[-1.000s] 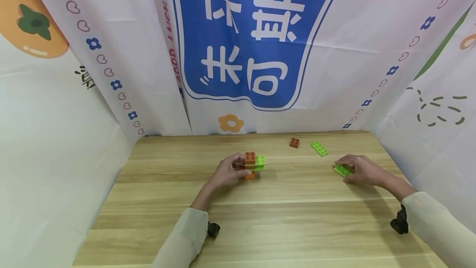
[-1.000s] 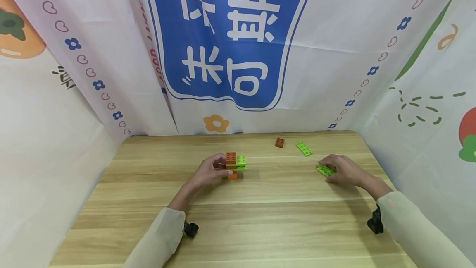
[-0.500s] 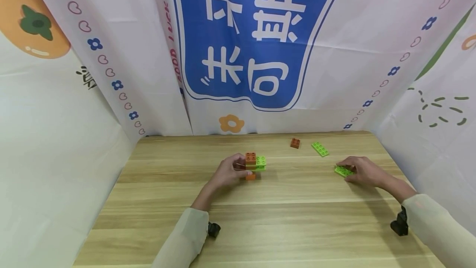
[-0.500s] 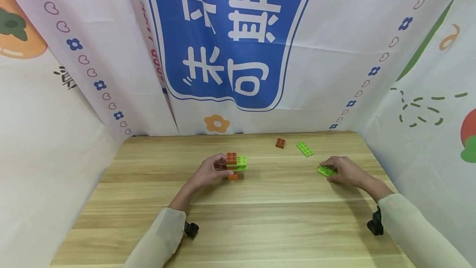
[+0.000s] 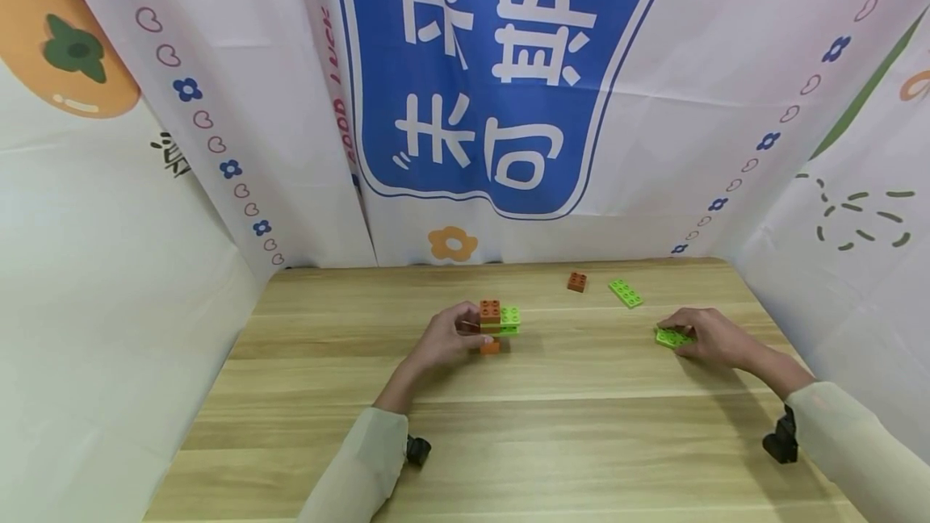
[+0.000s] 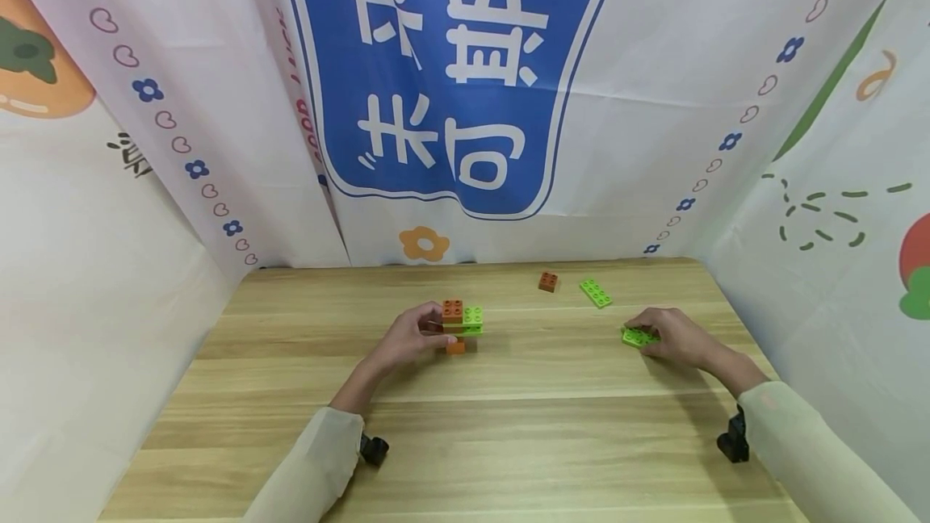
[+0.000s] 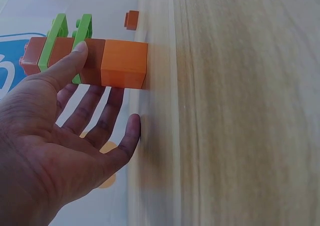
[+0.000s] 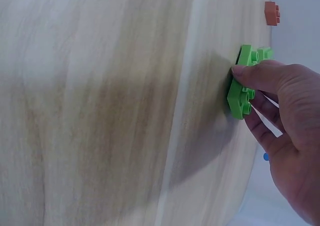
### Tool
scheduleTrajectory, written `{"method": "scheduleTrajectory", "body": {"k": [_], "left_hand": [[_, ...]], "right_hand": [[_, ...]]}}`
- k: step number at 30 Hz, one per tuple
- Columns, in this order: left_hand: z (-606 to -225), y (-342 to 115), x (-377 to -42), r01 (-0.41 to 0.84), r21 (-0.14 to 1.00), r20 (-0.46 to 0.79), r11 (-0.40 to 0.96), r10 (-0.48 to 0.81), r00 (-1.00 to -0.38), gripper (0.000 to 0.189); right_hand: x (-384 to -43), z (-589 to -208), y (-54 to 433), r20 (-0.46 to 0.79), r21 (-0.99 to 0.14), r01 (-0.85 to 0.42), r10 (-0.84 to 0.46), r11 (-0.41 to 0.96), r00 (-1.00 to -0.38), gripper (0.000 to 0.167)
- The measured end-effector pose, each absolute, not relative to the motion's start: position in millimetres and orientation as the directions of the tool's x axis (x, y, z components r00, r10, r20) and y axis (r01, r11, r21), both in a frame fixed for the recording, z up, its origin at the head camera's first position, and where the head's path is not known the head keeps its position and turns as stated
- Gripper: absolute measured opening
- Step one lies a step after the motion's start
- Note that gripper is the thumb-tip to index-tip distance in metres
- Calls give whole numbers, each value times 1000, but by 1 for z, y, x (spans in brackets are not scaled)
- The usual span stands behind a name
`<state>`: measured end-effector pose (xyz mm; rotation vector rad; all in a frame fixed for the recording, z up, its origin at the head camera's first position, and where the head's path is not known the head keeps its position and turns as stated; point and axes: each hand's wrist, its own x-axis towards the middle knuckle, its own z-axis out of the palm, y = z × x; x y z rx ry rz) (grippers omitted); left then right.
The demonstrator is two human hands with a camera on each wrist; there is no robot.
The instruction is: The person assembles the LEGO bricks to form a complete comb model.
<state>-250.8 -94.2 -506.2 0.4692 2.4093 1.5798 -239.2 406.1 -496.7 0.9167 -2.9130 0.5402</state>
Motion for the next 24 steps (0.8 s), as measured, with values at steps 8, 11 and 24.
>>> {"method": "scheduleTrajectory", "body": {"k": [8, 11, 24], "left_hand": [[-506, -94, -251, 150, 916, -6, 372, 387, -922, 28], [-507, -94, -251, 157, 914, -1, 373, 390, -921, 27], [-508, -94, -252, 134, 918, -18, 373, 378, -926, 28]], "right_hand": [[-241, -496, 405, 150, -324, -558, -541, 764, -827, 45], [-240, -495, 403, 135, -338, -547, -535, 766, -834, 45], [-240, -488, 389, 109, -352, -541, -541, 763, -834, 43]]}}
